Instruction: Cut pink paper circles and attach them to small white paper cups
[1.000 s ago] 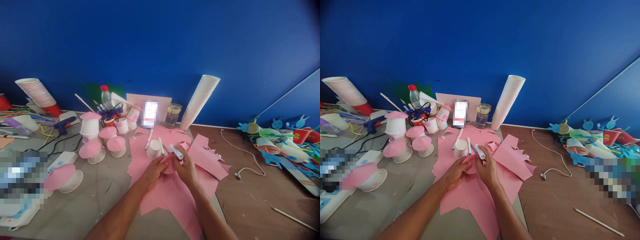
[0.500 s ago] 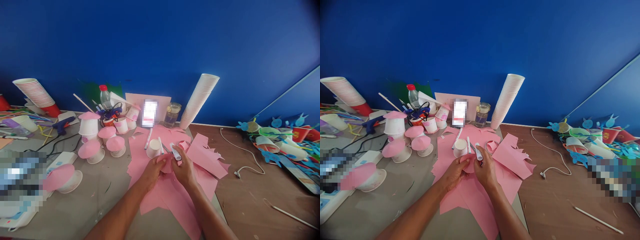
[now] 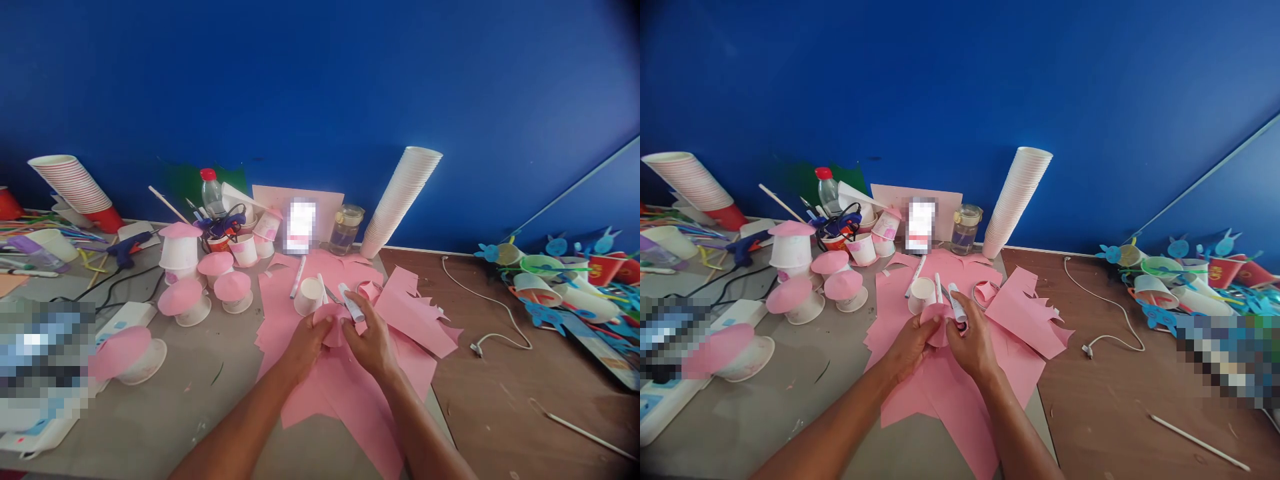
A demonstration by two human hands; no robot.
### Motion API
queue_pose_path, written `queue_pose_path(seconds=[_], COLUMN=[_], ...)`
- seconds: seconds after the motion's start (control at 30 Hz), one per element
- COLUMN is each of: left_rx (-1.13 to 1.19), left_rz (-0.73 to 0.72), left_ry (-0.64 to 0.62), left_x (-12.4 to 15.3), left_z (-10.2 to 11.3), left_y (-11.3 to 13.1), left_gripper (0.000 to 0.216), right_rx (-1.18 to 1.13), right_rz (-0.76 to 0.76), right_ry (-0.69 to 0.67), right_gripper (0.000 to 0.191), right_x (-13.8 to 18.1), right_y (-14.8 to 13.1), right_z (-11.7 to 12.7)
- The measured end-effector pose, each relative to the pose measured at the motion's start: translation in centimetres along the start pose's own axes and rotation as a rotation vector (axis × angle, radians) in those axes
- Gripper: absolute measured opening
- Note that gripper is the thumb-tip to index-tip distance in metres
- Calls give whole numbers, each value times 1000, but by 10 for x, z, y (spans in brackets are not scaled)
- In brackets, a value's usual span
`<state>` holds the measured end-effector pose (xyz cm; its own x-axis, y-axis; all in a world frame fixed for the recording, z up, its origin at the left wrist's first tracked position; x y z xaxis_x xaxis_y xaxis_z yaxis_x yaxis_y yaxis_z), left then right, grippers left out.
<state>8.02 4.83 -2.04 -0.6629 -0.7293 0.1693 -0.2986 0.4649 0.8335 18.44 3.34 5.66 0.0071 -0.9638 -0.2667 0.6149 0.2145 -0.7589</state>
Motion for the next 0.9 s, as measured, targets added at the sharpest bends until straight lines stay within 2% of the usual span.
queue_pose_path(seconds=[0.13, 0.33, 0.43, 0.53, 0.6, 0.73, 0.8, 0.9], left_rx=[-111, -269, -339, -497, -578, -737, -767, -797], left_rz=[-22, -21, -142, -418, -542, -427, -381, -380], left_ry=[11, 59, 107, 295, 434, 464, 485, 500], left_x=[0, 3, 10, 32, 45, 34, 29, 26], left_z=[2, 6, 8, 19, 30, 42, 48, 52], left_y=[5, 10, 28, 66, 84, 80, 74, 70], left_gripper=[33, 30, 24, 16, 15, 34, 46, 53], right_rx=[-12, 76, 128, 164, 204, 345, 415, 538], right_rz=[-39, -67, -64, -24, 8, 89, 151, 223], right_ry=[81, 488, 584, 612, 609, 581, 520, 423], right_gripper=[37, 38, 38, 38, 38, 39, 41, 43], right_x=[-1, 14, 18, 13, 4, -25, -41, -56], right_y=[8, 19, 21, 19, 14, -4, -16, -32], right_z=[10, 56, 64, 64, 62, 52, 39, 15])
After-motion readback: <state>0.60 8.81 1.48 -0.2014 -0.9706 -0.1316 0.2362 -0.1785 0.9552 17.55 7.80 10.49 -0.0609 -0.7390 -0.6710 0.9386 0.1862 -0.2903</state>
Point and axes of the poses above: each hand's wrist, its own x-axis away from the middle knuckle, its own z-axis out of the back of the hand, y = z × x, the point moved 10 cm from there along -x, towards the middle knuckle, and after that the axes turned 14 degrees about -y, right-handed, at the moved point
